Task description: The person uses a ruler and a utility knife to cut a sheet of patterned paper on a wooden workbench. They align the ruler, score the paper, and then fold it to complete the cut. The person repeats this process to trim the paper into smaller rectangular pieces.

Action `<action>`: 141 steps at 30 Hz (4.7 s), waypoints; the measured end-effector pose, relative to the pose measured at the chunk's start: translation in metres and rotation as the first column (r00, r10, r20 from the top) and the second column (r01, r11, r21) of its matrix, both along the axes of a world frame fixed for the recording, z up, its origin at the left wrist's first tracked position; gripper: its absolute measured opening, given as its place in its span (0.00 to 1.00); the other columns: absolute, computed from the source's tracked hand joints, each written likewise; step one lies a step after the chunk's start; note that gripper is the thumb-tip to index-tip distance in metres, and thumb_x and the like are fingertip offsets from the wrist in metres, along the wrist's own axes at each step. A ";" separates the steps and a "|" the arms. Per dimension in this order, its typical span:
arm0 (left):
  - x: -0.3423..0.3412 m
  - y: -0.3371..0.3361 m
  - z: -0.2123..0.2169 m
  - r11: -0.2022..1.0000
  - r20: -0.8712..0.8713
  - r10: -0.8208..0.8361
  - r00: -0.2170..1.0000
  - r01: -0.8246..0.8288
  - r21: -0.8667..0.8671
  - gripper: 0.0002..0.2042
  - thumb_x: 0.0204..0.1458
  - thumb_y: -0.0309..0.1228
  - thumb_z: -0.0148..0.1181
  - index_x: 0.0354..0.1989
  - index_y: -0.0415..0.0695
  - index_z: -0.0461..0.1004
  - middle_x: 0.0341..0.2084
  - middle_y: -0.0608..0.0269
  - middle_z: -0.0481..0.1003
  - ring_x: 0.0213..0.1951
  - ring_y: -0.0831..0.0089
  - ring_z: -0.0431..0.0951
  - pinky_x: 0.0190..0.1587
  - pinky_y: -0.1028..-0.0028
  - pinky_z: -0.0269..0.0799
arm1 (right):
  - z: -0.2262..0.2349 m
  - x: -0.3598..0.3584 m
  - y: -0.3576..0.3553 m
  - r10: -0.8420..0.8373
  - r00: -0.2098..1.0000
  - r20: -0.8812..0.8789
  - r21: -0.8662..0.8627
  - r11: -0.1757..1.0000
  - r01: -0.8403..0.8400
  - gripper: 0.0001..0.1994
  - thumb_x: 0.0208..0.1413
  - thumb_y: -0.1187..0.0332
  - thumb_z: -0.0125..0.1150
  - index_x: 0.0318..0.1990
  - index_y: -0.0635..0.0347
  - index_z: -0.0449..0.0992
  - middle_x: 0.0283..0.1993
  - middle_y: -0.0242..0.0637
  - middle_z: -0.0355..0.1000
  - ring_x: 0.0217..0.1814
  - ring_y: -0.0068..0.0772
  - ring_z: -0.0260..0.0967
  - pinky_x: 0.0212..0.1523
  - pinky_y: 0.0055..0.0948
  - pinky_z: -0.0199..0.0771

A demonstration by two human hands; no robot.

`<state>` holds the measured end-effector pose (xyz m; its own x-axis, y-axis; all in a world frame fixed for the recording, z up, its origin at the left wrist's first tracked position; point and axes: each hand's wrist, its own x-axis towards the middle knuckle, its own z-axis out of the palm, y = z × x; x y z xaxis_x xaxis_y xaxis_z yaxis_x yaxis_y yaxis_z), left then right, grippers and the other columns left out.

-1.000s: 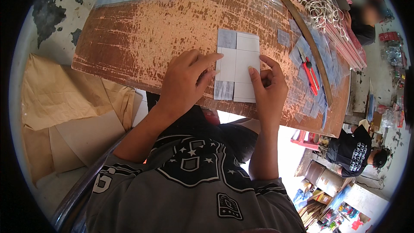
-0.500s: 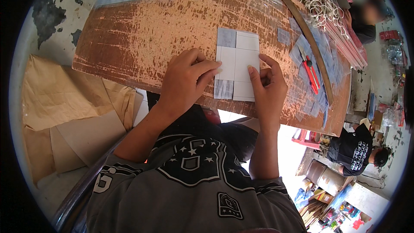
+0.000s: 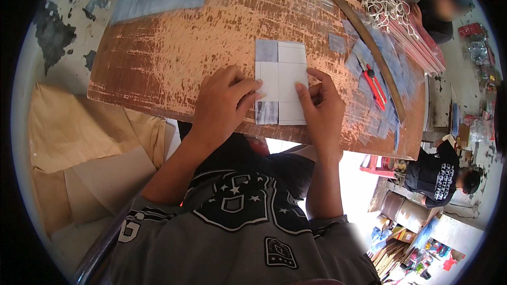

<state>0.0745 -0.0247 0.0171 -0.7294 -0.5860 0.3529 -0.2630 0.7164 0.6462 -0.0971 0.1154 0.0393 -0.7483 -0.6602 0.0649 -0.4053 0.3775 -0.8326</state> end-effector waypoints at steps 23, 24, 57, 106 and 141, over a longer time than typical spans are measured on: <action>-0.003 -0.005 0.004 0.998 -0.013 -0.062 0.998 0.062 -0.007 0.12 0.51 0.23 0.74 0.44 0.42 0.86 0.32 0.60 0.74 0.34 0.63 0.77 0.39 0.65 0.71 | 0.001 -0.021 0.062 0.374 0.891 -0.257 -0.004 0.922 -0.388 0.21 0.47 0.68 0.81 0.52 0.47 0.88 0.55 0.36 0.70 0.56 0.39 0.69 0.52 0.36 0.74; -0.004 -0.005 0.003 0.998 -0.011 -0.061 0.998 0.061 0.003 0.12 0.51 0.23 0.74 0.44 0.42 0.86 0.32 0.60 0.74 0.34 0.64 0.77 0.39 0.65 0.71 | 0.000 -0.021 0.062 0.375 0.885 -0.277 -0.003 0.921 -0.391 0.21 0.46 0.68 0.81 0.52 0.47 0.89 0.55 0.36 0.70 0.55 0.38 0.68 0.51 0.35 0.73; -0.005 -0.002 0.002 0.998 0.004 -0.041 0.999 0.040 0.054 0.12 0.56 0.31 0.73 0.47 0.46 0.85 0.32 0.63 0.74 0.35 0.63 0.74 0.42 0.62 0.68 | -0.002 -0.018 0.058 0.358 0.825 -0.437 0.085 0.930 -0.358 0.17 0.49 0.65 0.80 0.49 0.45 0.89 0.56 0.37 0.72 0.55 0.45 0.70 0.53 0.41 0.78; -0.005 -0.002 -0.002 0.997 0.006 -0.063 0.998 0.063 0.049 0.12 0.60 0.26 0.70 0.51 0.41 0.85 0.34 0.62 0.74 0.35 0.70 0.77 0.41 0.70 0.73 | -0.007 -0.019 0.060 0.345 0.838 -0.423 0.019 0.928 -0.372 0.17 0.47 0.67 0.80 0.47 0.48 0.89 0.66 0.32 0.74 0.56 0.42 0.70 0.55 0.38 0.77; -0.095 -0.045 0.040 0.790 0.172 -0.477 0.862 0.506 -0.346 0.12 0.57 0.27 0.69 0.50 0.44 0.85 0.46 0.58 0.78 0.46 0.57 0.79 0.50 0.61 0.74 | -0.008 -0.025 0.067 0.371 0.818 -0.440 0.033 0.917 -0.398 0.15 0.50 0.65 0.76 0.47 0.48 0.86 0.66 0.21 0.78 0.59 0.43 0.69 0.60 0.39 0.77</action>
<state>-0.0209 -0.0699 0.0569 -0.9152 0.0212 0.4024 0.1549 0.9404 0.3028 -0.1225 0.1820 0.0313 -0.3225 -0.8732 0.3654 -0.8278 0.0730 -0.5562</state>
